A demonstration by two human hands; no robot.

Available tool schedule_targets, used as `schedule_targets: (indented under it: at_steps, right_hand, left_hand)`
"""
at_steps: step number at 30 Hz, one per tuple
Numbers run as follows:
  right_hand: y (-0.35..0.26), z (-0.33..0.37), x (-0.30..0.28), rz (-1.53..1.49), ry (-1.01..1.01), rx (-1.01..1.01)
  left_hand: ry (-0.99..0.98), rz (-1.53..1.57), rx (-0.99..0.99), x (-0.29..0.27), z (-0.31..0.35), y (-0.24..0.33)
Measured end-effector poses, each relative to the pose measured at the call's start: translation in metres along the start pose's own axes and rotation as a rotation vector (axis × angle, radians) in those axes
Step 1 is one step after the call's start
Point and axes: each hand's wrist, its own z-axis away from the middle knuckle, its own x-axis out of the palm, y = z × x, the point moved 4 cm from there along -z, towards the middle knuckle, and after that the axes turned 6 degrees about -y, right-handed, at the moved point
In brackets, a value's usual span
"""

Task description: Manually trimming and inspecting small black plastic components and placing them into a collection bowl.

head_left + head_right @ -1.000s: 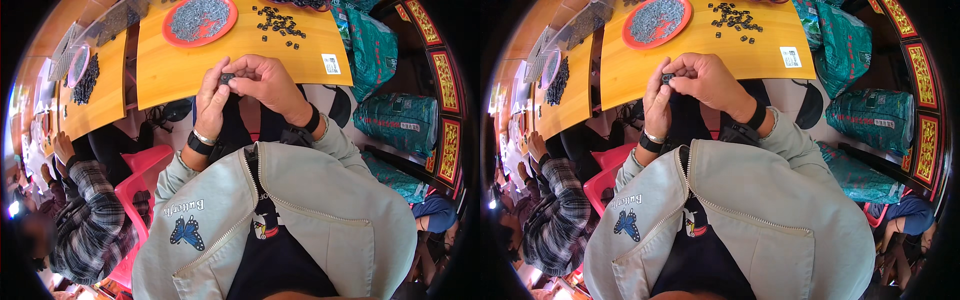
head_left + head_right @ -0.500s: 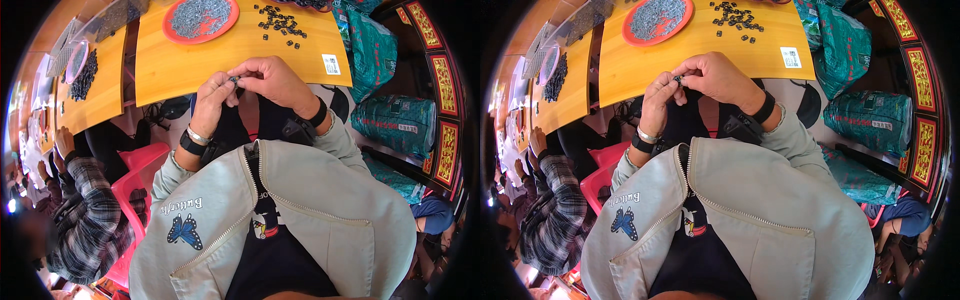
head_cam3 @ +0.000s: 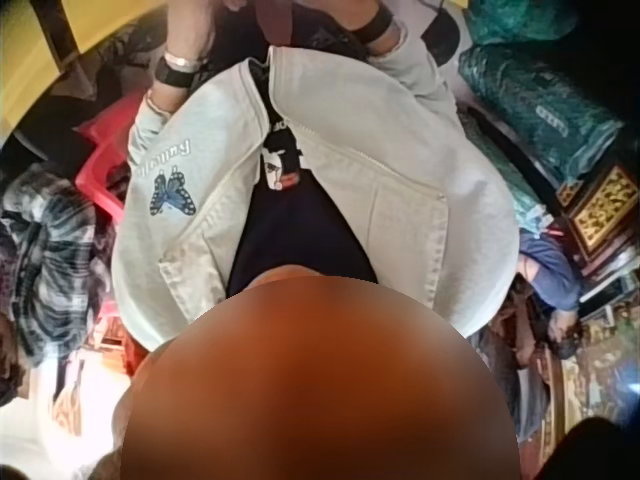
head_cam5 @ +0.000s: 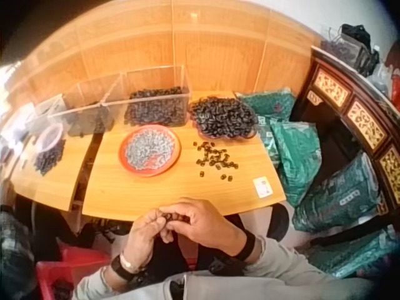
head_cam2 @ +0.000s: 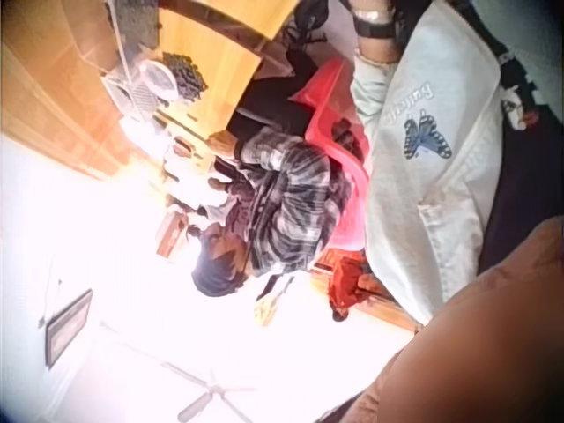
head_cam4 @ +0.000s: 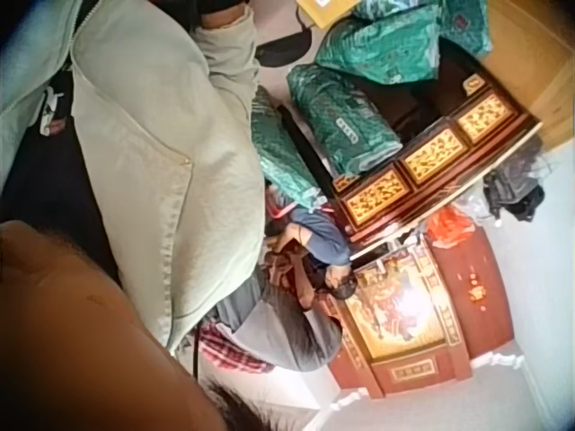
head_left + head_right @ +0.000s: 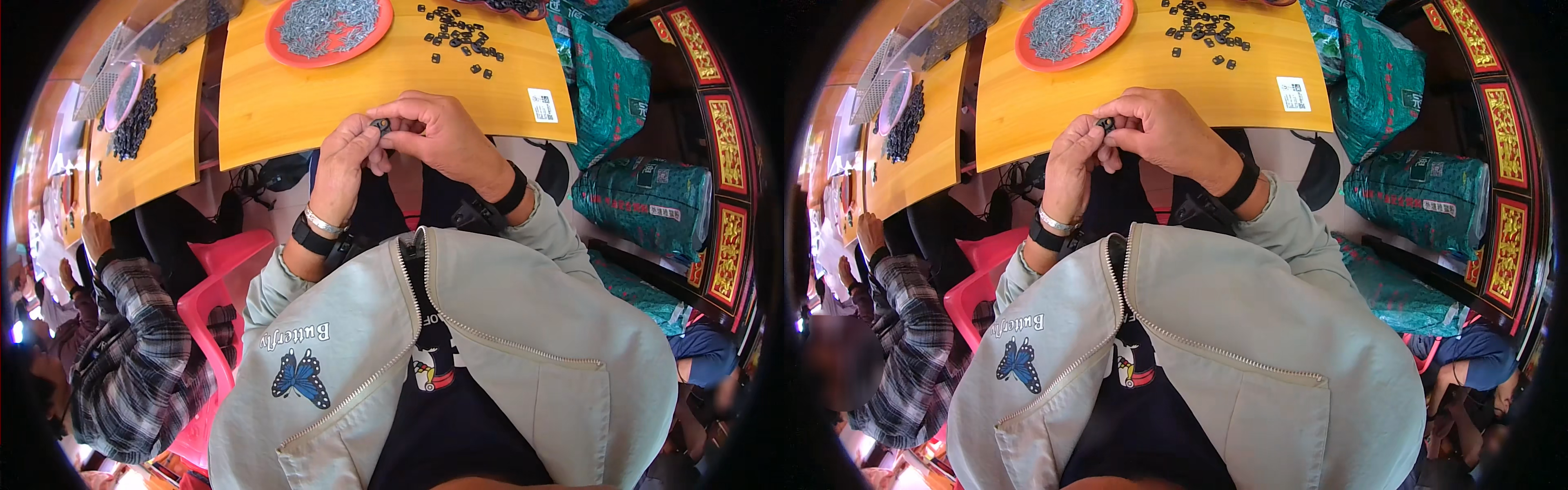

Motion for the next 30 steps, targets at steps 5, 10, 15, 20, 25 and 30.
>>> schedule_targets:
  at_steps: [5, 10, 15, 20, 25, 30]
  right_hand:
    - [-0.001, 0.0, -0.002, 0.039, 0.007, -0.015]
    - [-0.008, 0.002, -0.001, 0.239, 0.041, -0.187]
    - [-0.013, 0.004, 0.0, 0.32, 0.058, -0.238]
    - [-0.016, 0.006, 0.001, 0.394, 0.083, -0.258]
    - [-0.016, 0.009, 0.002, 0.457, 0.085, -0.252]
    - [-0.016, 0.009, 0.003, 0.457, 0.096, -0.274]
  left_hand:
    - [-0.014, 0.021, 0.044, -0.003, 0.001, 0.001]
    - [-0.046, -0.005, 0.037, -0.002, 0.001, 0.002]
    - [-0.047, 0.007, 0.038, -0.001, 0.002, 0.002]
    - [-0.041, 0.042, 0.035, -0.001, 0.001, -0.002]
    - [-0.091, 0.072, 0.018, -0.002, 0.001, -0.005]
    - [-0.059, 0.086, 0.022, 0.001, 0.002, -0.003]
